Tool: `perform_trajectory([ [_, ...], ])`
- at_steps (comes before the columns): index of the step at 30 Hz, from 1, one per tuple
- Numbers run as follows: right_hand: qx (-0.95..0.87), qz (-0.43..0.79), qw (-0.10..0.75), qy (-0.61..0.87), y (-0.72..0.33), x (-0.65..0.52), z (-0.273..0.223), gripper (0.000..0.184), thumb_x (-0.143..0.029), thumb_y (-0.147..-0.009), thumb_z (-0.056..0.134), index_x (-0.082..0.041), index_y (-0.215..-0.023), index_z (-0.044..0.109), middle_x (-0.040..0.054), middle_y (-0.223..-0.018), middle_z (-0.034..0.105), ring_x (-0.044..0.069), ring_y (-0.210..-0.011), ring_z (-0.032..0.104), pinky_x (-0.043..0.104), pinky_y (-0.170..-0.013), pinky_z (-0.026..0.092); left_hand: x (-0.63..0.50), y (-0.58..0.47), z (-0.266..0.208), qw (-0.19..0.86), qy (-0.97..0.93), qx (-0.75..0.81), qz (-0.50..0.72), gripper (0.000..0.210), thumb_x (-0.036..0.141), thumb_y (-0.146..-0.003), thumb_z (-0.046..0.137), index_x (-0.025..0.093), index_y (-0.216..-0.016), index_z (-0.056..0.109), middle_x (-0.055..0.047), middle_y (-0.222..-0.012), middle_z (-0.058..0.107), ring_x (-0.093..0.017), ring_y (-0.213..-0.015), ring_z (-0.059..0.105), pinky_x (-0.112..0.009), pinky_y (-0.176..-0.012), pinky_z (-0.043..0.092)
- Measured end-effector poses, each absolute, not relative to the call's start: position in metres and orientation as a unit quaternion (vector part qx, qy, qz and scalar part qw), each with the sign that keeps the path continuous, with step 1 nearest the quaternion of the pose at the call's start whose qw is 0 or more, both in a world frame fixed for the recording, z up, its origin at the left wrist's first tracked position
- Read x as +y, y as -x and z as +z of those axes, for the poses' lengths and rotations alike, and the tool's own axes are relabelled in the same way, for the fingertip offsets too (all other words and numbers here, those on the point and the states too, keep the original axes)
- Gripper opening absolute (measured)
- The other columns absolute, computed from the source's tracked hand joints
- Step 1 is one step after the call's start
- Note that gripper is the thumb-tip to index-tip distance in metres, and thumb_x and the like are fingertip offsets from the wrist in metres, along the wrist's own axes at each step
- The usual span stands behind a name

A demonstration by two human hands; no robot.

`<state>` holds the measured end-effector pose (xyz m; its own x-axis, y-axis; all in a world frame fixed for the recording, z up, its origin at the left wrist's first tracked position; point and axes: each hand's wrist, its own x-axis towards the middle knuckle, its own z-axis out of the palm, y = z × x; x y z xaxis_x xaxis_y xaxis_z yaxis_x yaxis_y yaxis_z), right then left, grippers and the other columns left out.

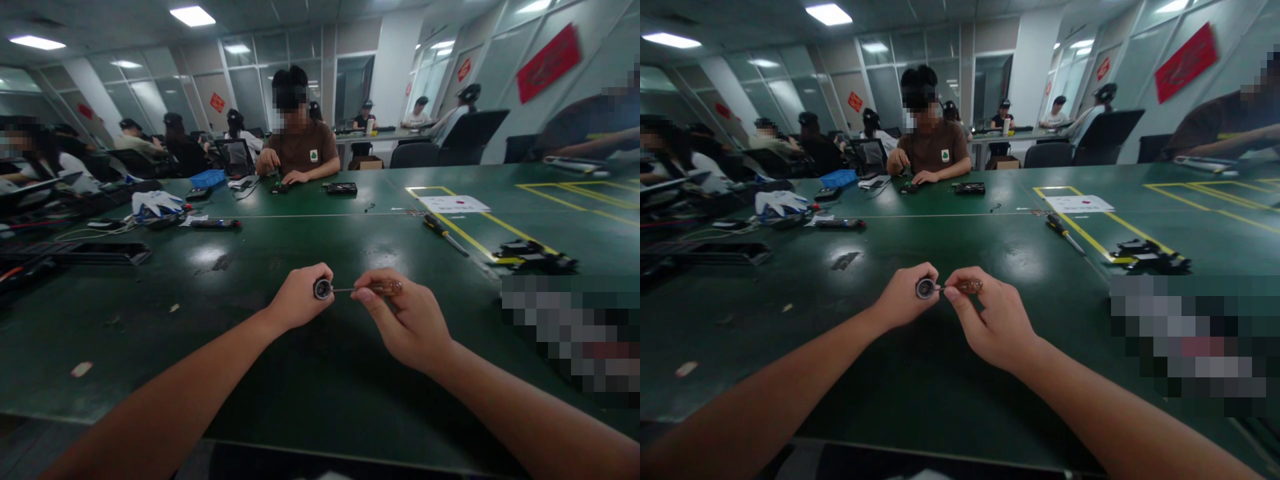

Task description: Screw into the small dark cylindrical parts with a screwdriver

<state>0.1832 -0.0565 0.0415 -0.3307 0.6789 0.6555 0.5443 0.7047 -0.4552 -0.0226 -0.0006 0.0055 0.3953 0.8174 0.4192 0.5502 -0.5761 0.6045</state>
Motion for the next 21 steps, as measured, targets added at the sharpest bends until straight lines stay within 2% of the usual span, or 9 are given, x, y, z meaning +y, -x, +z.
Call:
perform_trajectory([
  [6,-0.815,0.065,0.444,0.367,-0.1822,-0.0549,0.0392,0.006,-0.022,-0.098,0.056,-0.022,-0.101,0.061,0.001,-0.087,0.073,0.014,-0.069,0.068,0.026,-0.064,0.048,-0.0008,0.0229,0.006,0.188,-0.816,0.417,0.352,0.01,0.017,-0.077,0.064,0.019,-0.079,0.055,0.005,-0.071,0.057,-0.011,-0.064,0.05,-0.025,-0.062,0.035],
  [21,-0.813,0.103,0.437,0.371,-0.1805,-0.0541,0.0366,0.006,-0.021,-0.098,0.058,-0.023,-0.102,0.062,-0.0015,-0.085,0.073,0.014,-0.072,0.071,0.025,-0.068,0.049,-0.0002,0.0234,0.0047,0.171,-0.818,0.417,0.359,0.012,0.018,-0.077,0.065,0.019,-0.078,0.053,0.005,-0.071,0.057,-0.011,-0.064,0.051,-0.025,-0.062,0.033],
])
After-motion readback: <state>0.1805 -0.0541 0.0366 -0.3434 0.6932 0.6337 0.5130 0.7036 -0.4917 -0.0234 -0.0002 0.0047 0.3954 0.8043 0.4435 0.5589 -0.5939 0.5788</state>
